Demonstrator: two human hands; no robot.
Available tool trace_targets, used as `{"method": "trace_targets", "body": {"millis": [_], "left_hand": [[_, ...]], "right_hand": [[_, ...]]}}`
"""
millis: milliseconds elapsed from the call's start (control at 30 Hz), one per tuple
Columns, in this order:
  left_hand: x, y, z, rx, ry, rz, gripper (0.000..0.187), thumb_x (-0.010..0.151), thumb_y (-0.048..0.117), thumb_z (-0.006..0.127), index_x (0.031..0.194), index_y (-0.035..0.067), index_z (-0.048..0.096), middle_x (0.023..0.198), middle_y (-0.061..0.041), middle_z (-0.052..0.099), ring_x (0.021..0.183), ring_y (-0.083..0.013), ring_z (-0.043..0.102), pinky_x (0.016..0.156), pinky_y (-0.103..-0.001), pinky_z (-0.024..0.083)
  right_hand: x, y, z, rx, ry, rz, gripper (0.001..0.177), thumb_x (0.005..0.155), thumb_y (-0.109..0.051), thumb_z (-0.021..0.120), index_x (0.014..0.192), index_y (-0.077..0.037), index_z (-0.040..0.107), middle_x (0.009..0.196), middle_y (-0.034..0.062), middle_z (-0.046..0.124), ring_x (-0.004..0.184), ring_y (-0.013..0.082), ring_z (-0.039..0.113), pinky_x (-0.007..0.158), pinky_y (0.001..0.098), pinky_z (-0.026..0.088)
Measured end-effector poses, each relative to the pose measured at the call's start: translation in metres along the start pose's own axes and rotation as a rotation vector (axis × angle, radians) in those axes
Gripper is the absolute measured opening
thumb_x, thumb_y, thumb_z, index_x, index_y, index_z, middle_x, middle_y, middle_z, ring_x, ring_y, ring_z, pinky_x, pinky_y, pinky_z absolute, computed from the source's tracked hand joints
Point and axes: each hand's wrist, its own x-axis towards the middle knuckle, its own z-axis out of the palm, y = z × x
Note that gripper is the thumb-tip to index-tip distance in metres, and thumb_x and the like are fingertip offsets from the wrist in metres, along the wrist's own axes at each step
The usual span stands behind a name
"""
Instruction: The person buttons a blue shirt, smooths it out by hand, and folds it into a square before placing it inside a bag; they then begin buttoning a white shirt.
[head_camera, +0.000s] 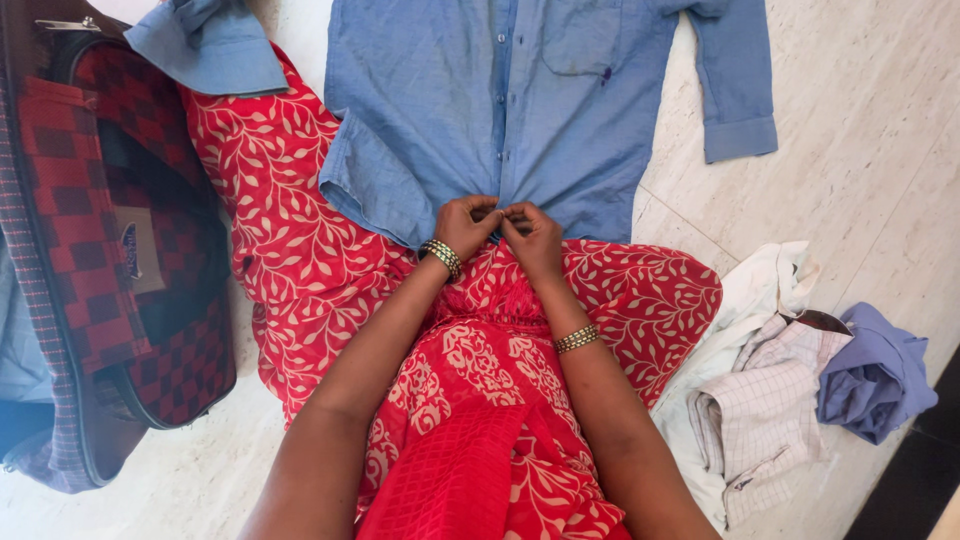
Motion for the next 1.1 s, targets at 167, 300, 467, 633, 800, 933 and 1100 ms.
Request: {"method": "trace_targets", "body": {"millis": [167,300,467,633,800,933,1100], "left_hand": [[0.007,-0.013,0.004,-0.109,0.057,-0.078,0.016,0.088,0.009,0.077,0.103,0.006,0.079,0.088,-0.01,0.08,0.076,-0.0123,0.077,0.069,-0.027,0.06],[0.004,-0.005,0.004,-0.169,0.037,-0.119,0.019,0.089,0.003,0.074,0.108,0.006,0.074,0.082,-0.006,0.077,0.072,-0.0111,0.071,0.066,-0.028,0.058],[0.001,0.003,0.001,-0.17,0.007,-0.05,0.025,0.093,-0.001,0.066,0.116,0.007,0.057,0.085,-0.004,0.072,0.078,-0.0112,0.072,0.07,-0.028,0.057],[-0.001,-0.006,0.006,-0.113,0.053,-0.068,0.026,0.091,0.001,0.07,0.114,0.007,0.058,0.086,-0.005,0.074,0.077,-0.0119,0.073,0.07,-0.028,0.057],[0.011,-0.036,0.017,-0.435,0.015,-0.331,0.029,0.085,0.003,0.075,0.109,0.005,0.059,0.087,-0.006,0.074,0.072,-0.0126,0.07,0.065,-0.03,0.058],[0.011,-0.043,0.019,-0.232,0.063,-0.194,0.026,0.084,0.002,0.075,0.105,0.005,0.06,0.088,-0.006,0.074,0.08,-0.014,0.071,0.072,-0.029,0.057],[0.005,-0.038,0.024,-0.125,0.075,-0.114,0.021,0.088,0.001,0.07,0.105,0.006,0.058,0.09,-0.005,0.072,0.087,-0.0156,0.073,0.079,-0.03,0.057]], "right_hand": [[-0.001,0.005,0.006,-0.01,0.022,-0.017,0.014,0.088,-0.008,0.079,0.098,-0.001,0.07,0.09,0.0048,0.077,0.079,0.0103,0.075,0.068,0.0234,0.059],[0.0,0.013,0.007,0.152,-0.009,0.064,0.014,0.09,-0.007,0.078,0.101,-0.001,0.071,0.092,0.0025,0.077,0.082,0.0081,0.073,0.071,0.0234,0.057],[0.0,0.005,0.007,0.21,-0.018,0.071,0.017,0.09,-0.006,0.077,0.104,-0.002,0.07,0.096,0.0035,0.076,0.083,0.0087,0.074,0.071,0.0225,0.058],[-0.002,-0.003,0.005,-0.083,0.011,-0.08,0.016,0.088,-0.006,0.078,0.101,-0.004,0.069,0.097,0.0089,0.078,0.087,0.0177,0.078,0.074,0.03,0.061],[-0.006,0.004,0.007,-0.21,0.025,-0.137,0.012,0.087,-0.005,0.079,0.095,-0.004,0.07,0.095,0.0104,0.076,0.085,0.0197,0.076,0.075,0.032,0.06],[-0.001,0.018,0.013,0.037,-0.024,0.054,0.013,0.088,-0.005,0.077,0.097,-0.003,0.067,0.089,0.0051,0.077,0.083,0.0106,0.076,0.073,0.0257,0.059],[0.007,0.046,0.013,0.3,-0.082,0.103,0.014,0.091,-0.001,0.074,0.101,-0.002,0.064,0.09,0.0019,0.073,0.084,0.0056,0.069,0.075,0.0214,0.055]]}}
